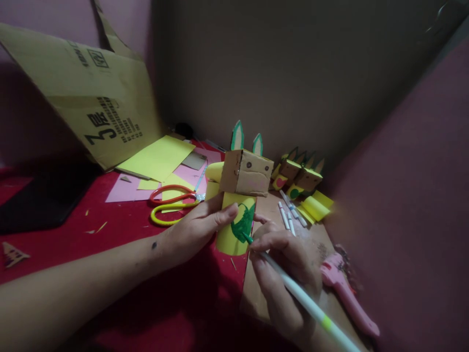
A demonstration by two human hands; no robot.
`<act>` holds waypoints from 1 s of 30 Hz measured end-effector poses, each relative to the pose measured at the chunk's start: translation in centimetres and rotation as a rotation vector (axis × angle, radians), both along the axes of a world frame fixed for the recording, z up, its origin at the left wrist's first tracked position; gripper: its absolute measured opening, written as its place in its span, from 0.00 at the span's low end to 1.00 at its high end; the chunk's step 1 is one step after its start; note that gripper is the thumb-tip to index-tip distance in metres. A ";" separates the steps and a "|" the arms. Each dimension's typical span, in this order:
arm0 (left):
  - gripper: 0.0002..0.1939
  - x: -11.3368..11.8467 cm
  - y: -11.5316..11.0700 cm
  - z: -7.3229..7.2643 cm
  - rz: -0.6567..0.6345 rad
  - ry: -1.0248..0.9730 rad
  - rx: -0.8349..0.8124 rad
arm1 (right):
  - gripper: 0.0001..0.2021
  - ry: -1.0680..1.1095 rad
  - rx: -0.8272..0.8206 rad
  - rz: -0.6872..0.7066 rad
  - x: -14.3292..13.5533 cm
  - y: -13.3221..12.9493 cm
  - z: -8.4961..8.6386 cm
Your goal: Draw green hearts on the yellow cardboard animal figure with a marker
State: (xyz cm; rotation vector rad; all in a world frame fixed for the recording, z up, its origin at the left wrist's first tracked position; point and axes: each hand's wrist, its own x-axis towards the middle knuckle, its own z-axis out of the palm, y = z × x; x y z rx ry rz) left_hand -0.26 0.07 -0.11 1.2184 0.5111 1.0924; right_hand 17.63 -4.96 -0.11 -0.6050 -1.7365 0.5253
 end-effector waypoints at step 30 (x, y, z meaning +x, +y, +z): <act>0.30 0.0 0.1 -0.1 -0.002 -0.005 -0.003 | 0.12 0.031 0.007 -0.031 0.7 0.4 -0.1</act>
